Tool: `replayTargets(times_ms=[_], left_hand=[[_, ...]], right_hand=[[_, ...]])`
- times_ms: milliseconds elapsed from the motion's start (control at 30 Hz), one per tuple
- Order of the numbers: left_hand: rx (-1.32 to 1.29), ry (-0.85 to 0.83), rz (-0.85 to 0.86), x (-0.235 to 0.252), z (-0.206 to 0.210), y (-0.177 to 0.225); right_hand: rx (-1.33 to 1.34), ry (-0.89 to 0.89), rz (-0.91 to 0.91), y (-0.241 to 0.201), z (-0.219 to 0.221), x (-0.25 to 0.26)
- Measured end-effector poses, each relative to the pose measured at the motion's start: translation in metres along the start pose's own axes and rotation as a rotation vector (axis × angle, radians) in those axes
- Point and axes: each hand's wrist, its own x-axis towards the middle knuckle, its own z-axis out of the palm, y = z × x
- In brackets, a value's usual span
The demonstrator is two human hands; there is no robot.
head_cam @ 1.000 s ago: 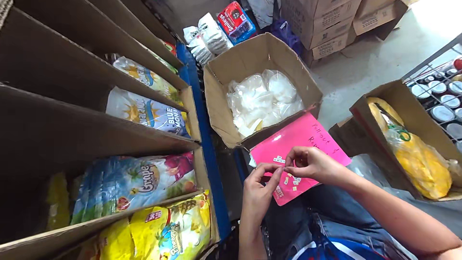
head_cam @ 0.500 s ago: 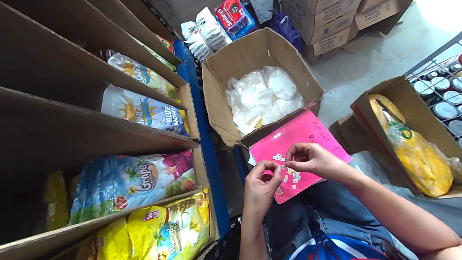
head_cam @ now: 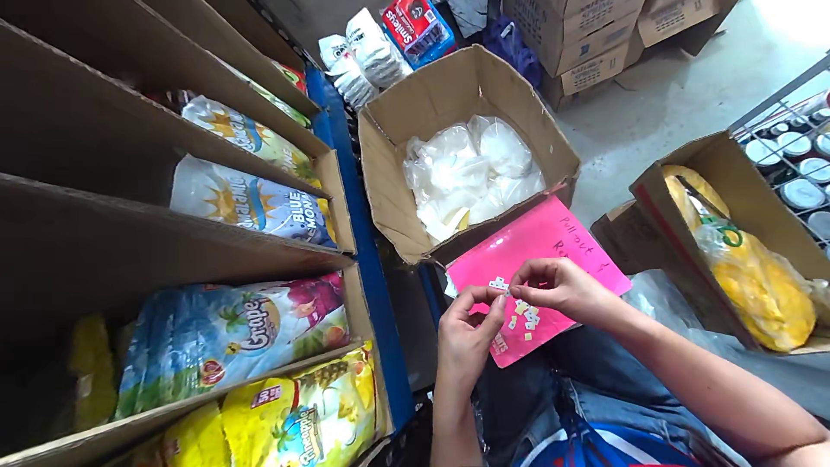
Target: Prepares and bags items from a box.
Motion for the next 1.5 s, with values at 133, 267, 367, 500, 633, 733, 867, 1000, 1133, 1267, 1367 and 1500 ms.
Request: replayTargets(times_ms=[133,267,367,500,633,733,867,1000,1133,1267,1367,1500], left_hand=[[-0.002,0.017,0.007,-0.001,0.000,0.001],[0.021,0.036,0.032,-0.002,0.002,0.004],[0.059,0.057,0.044,-0.003,0.003,0.006],[0.105,0.078,0.073,-0.003,0.005,0.007],[0.150,0.078,0.131,-0.003,0.005,0.008],[0.177,0.072,0.155,-0.003,0.006,0.010],[0.158,0.061,0.154,-0.003,0.006,0.012],[0.146,0.056,0.153,-0.002,0.005,0.013],[0.156,0.039,0.157,-0.002,0.005,0.015],[0.181,0.006,0.191,0.000,0.004,0.015],[0.219,-0.019,0.227,0.001,0.003,0.015],[0.271,-0.029,0.260,0.003,0.004,0.017]], right_hand=[[0.002,0.002,-0.019,-0.002,0.002,-0.003],[0.116,-0.055,-0.005,-0.004,-0.001,-0.004],[0.179,-0.080,0.021,-0.003,-0.002,-0.004],[0.163,-0.066,0.021,-0.004,-0.002,-0.005],[0.159,-0.053,0.027,-0.006,-0.002,-0.005],[0.156,-0.043,0.024,-0.008,-0.001,-0.005],[0.158,-0.052,-0.013,-0.006,-0.001,-0.005],[0.229,-0.107,0.033,-0.007,-0.007,-0.005],[0.209,-0.116,0.039,-0.010,-0.011,-0.005],[0.128,-0.099,0.013,-0.012,-0.012,-0.006],[0.075,-0.094,-0.008,-0.012,-0.013,-0.006],[0.039,-0.028,-0.045,-0.010,-0.008,-0.008]])
